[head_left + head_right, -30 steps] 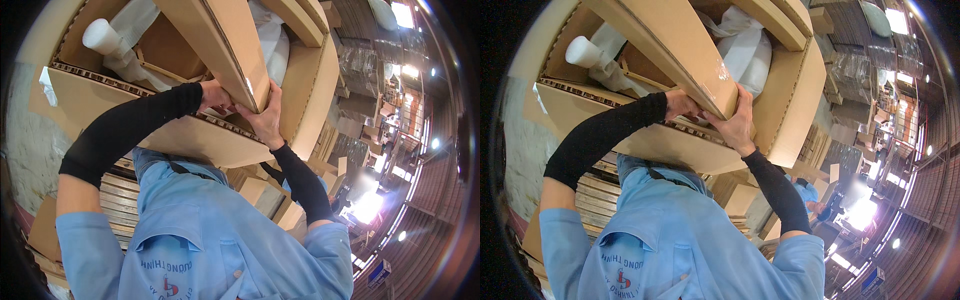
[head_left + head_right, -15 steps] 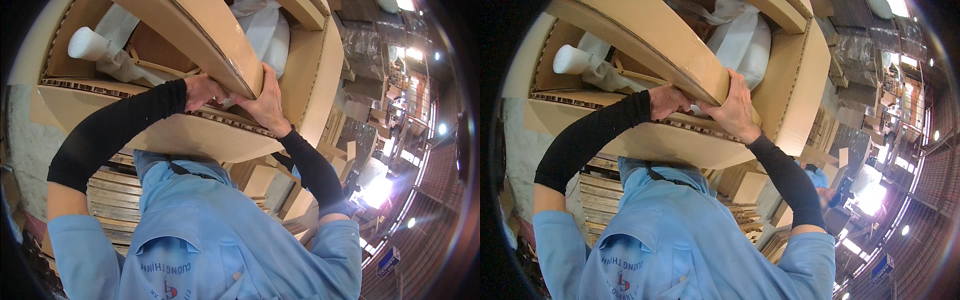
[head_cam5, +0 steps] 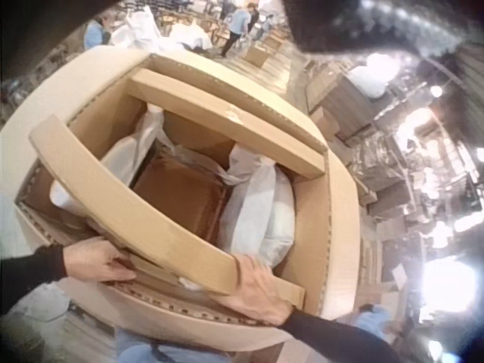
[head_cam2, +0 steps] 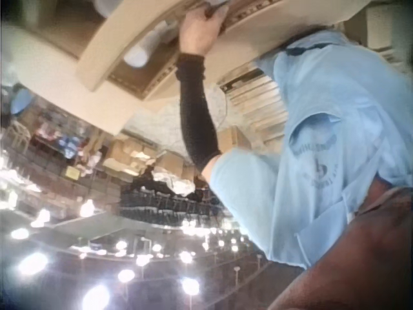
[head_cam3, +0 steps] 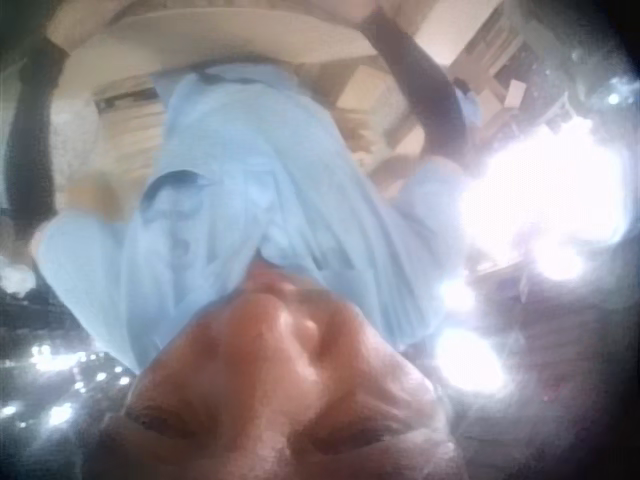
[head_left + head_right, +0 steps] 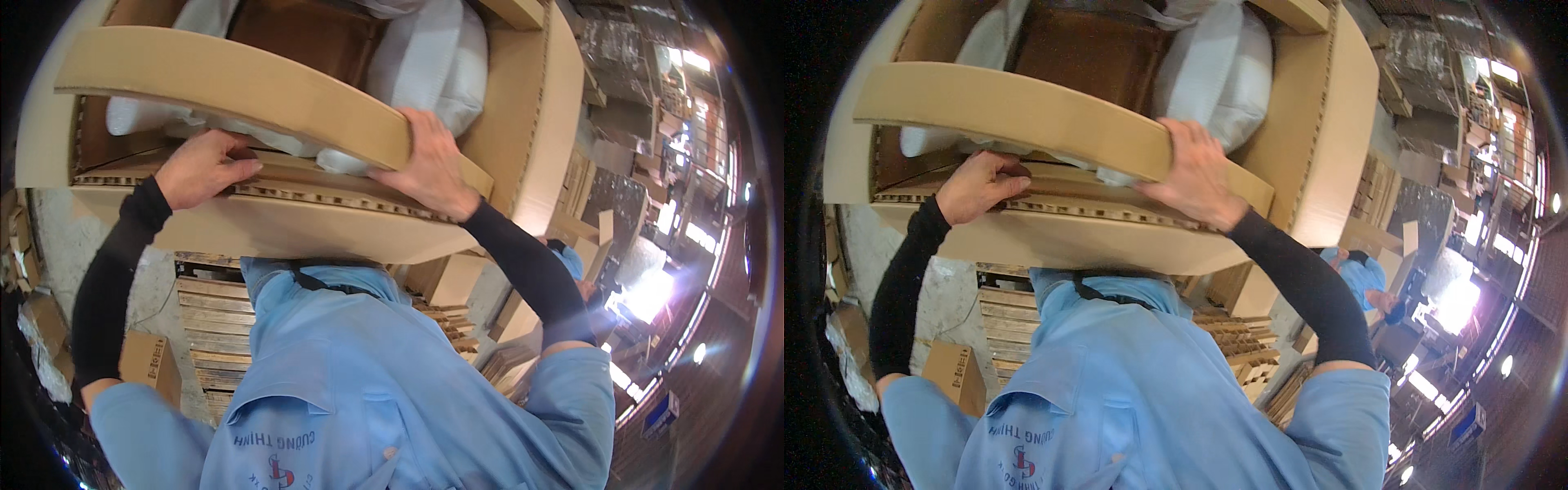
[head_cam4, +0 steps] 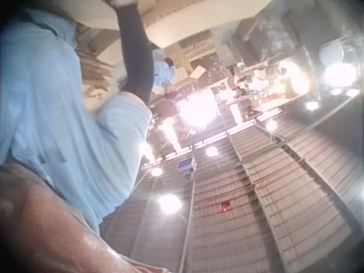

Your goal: The person packs a dining chair into a large cardboard box. They place the chair inside, add protective foam and cardboard dividers, then seal the box with packing tape.

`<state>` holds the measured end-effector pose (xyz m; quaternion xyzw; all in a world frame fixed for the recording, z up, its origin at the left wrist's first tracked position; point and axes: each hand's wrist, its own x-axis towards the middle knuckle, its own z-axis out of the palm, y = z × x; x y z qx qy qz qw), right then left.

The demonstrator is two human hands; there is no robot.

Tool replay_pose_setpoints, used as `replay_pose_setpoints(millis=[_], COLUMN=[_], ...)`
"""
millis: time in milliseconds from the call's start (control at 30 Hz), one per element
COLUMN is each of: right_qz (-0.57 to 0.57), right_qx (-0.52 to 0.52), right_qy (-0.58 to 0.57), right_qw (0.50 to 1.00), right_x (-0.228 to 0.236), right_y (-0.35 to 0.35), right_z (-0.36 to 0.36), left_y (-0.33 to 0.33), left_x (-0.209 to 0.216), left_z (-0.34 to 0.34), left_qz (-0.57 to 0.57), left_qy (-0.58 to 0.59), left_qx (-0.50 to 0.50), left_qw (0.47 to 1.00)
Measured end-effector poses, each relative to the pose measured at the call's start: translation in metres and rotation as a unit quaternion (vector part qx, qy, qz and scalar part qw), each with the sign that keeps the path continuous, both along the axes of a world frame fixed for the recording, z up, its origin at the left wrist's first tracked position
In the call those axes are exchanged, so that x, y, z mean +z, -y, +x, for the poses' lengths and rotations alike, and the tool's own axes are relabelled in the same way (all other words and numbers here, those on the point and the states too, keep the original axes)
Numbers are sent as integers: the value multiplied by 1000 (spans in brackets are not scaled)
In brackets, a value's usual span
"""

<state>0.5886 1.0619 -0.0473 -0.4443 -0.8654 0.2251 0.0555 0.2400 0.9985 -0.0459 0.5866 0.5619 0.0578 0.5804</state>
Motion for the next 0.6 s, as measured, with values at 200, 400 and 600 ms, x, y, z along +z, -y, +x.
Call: replay_pose_setpoints(millis=[200, 400, 600], right_qz=[93, 23, -8], right_qx=[81, 56, 129], right_qy=[-183, -67, 45], right_qw=[975, 996, 991], right_x=[-67, -49, 0], right_y=[-1, 7, -8], right_z=[83, 76, 53], left_y=[101, 85, 43], left_x=[-82, 57, 91], left_z=[-72, -135, -166], left_qz=[445, 455, 495], left_qy=[-304, 203, 307], left_qx=[103, 638, 506], left_qw=[836, 588, 636])
